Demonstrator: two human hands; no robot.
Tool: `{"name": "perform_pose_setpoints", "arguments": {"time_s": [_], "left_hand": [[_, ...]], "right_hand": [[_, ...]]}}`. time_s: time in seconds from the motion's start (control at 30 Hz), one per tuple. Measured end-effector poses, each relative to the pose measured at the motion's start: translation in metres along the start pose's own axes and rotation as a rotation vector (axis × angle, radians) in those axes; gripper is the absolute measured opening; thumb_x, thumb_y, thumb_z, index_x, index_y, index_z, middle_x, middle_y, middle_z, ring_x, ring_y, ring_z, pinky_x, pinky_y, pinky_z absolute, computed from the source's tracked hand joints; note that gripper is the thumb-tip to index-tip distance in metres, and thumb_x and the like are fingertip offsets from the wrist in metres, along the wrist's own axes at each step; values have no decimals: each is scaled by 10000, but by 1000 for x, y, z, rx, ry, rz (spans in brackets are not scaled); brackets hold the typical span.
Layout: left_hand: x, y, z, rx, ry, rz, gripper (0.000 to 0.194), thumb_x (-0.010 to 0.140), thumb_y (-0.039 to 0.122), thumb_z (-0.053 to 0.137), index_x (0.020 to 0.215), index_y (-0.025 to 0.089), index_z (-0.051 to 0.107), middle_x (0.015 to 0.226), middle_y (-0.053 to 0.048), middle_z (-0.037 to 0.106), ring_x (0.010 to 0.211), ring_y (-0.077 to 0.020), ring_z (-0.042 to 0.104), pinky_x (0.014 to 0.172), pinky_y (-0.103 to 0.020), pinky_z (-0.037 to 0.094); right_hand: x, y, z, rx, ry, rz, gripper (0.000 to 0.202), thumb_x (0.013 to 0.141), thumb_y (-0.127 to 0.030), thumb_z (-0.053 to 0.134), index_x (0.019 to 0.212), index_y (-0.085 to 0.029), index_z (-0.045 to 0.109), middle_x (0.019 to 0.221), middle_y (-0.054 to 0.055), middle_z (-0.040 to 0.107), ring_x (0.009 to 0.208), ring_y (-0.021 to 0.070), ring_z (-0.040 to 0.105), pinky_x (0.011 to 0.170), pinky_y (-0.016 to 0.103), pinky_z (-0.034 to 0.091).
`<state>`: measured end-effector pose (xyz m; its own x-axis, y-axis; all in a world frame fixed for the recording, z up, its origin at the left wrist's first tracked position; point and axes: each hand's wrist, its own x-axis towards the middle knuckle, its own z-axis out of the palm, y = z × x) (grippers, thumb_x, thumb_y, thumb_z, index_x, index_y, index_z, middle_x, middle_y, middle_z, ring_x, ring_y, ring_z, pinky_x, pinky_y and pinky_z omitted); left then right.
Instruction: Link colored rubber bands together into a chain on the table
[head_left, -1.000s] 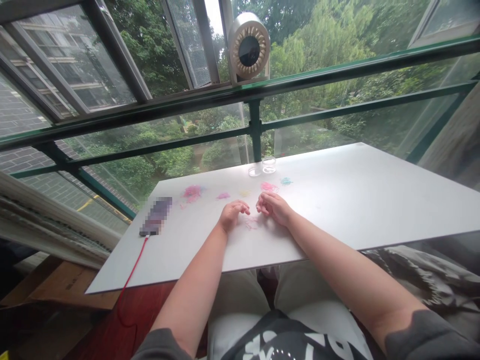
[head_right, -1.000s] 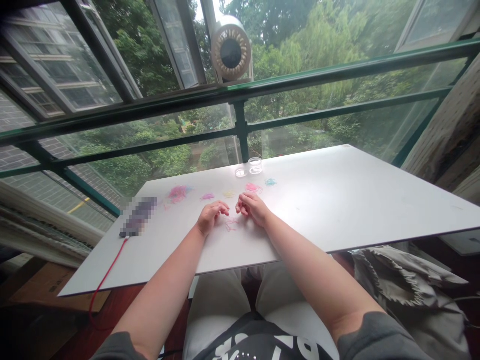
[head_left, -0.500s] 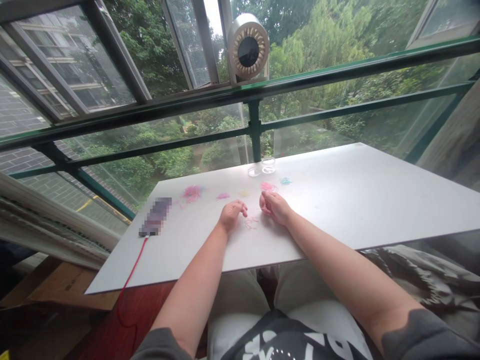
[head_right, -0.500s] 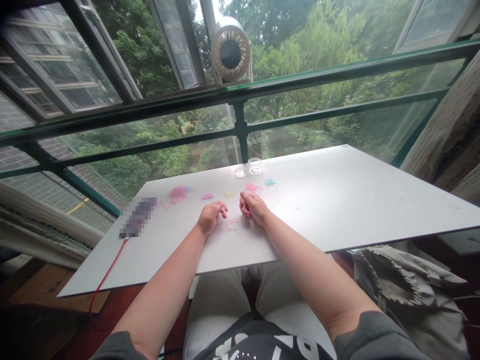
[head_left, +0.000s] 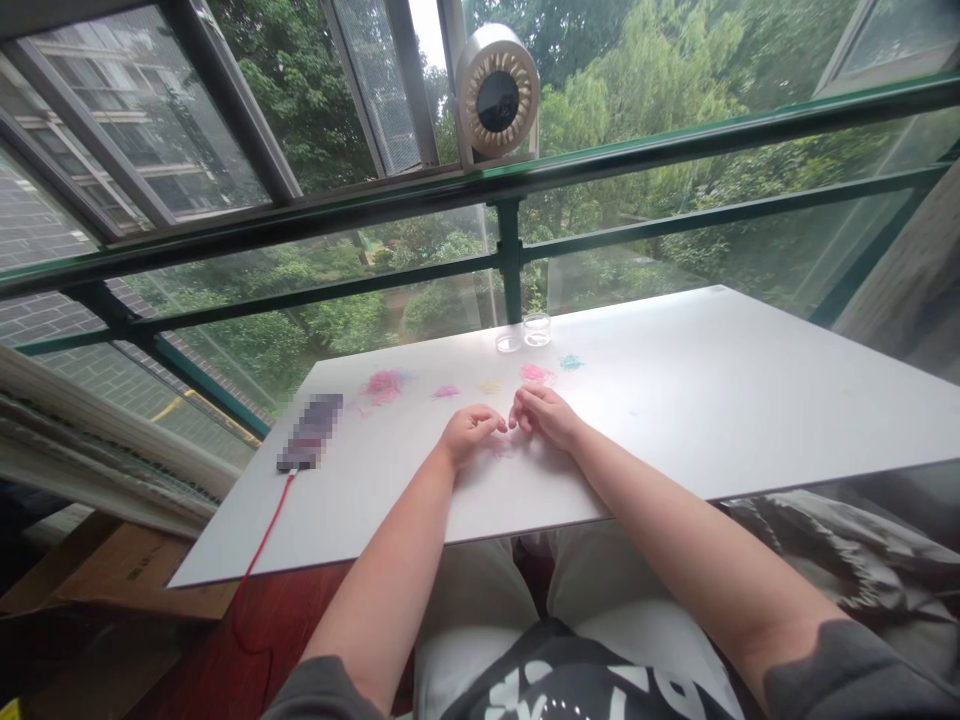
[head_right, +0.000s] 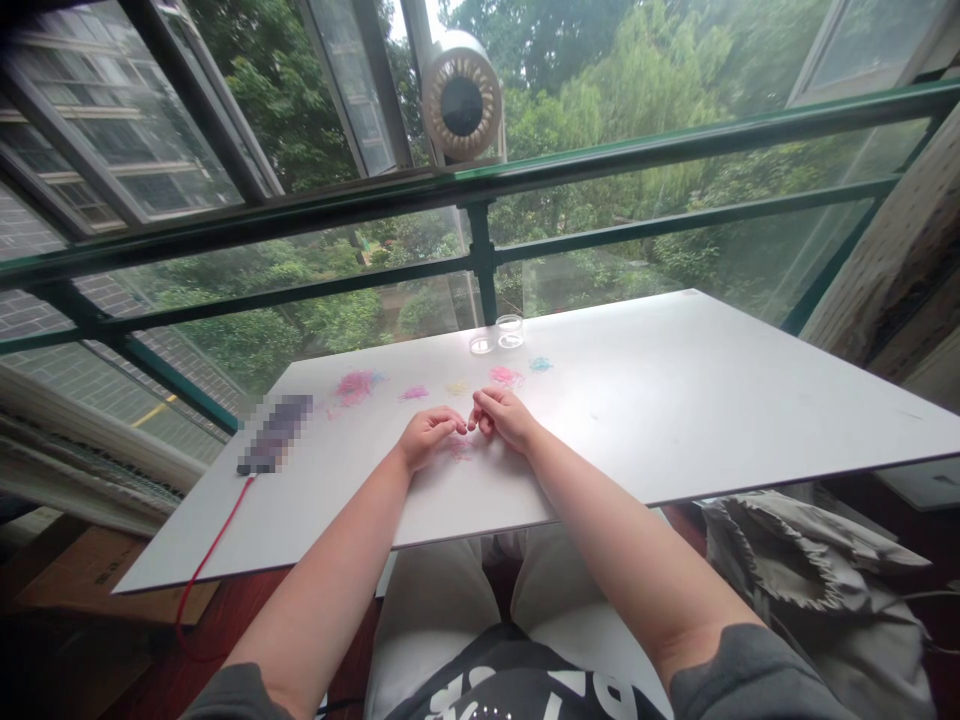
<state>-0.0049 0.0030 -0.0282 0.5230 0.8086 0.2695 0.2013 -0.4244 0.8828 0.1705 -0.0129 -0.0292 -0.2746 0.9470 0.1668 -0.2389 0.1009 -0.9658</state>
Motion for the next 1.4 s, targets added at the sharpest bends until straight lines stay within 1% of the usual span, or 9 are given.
{"name": "perform_pose_setpoints", "arguments": {"time_s": [0.23,0.4,0.57,0.63,0.73,0.8,0.87,1.17,1.4], "left_hand": [[-2,0,3,-61,3,-73,159,716,255,544,684,123,628,770,-71,650,781,-176,595,712,-269,461],[-1,2,0,-6,35,-19,239,730,271,489,556,131,576,663,-42,578,665,-135,526,673,-256,421],[-1,0,0,-34,150,-11,344,721,249,420,390,157,398,603,-33,513,602,-118,468,593,-251,373],[-1,-1,0,-35,162,-9,357,724,247,406,378,162,376,582,-30,495,597,-120,466,588,-254,366],[-1,-1,-1,-30,137,16,352,742,254,401,407,155,440,609,-37,517,648,-133,497,668,-266,390],[-1,0,-2,-30,114,27,343,753,264,401,443,148,490,647,-45,544,690,-141,517,732,-275,398],[-1,1,-2,-35,89,17,329,753,273,407,474,144,523,672,-51,564,709,-147,529,757,-281,404],[-1,1,3,-185,64,-102,136,666,206,490,625,129,595,682,-44,639,731,-162,589,735,-284,441],[-2,-8,2,-62,112,-86,169,720,263,531,736,130,635,786,-55,677,770,-164,598,690,-257,449]], "right_hand": [[-1,-3,4,-91,15,-6,349,750,-475,555,636,-157,472,578,6,608,389,64,466,394,192,313],[-2,-4,4,-123,-16,-6,357,782,-468,516,617,-158,460,555,13,599,381,60,431,390,196,283],[-2,-6,5,-133,-7,-12,421,791,-462,505,512,-169,390,381,-64,366,336,42,294,369,199,189],[-2,-5,5,-147,-19,-19,441,790,-463,507,490,-170,371,372,-69,327,336,38,268,369,202,166],[-2,-5,5,-146,-20,-5,407,793,-465,500,532,-167,412,398,-45,437,335,44,304,367,201,189],[-2,-4,4,-119,-33,7,371,797,-467,492,590,-162,446,498,1,571,345,50,357,371,200,230],[-2,-4,3,-87,-54,10,349,793,-465,499,633,-159,457,598,40,642,359,57,404,379,201,266],[-1,-1,1,-23,-36,2,336,739,-461,579,667,-160,450,663,57,674,400,71,481,397,193,326],[0,3,-3,25,12,-23,299,689,-395,649,688,-149,479,728,56,675,432,58,485,439,194,359]]}}
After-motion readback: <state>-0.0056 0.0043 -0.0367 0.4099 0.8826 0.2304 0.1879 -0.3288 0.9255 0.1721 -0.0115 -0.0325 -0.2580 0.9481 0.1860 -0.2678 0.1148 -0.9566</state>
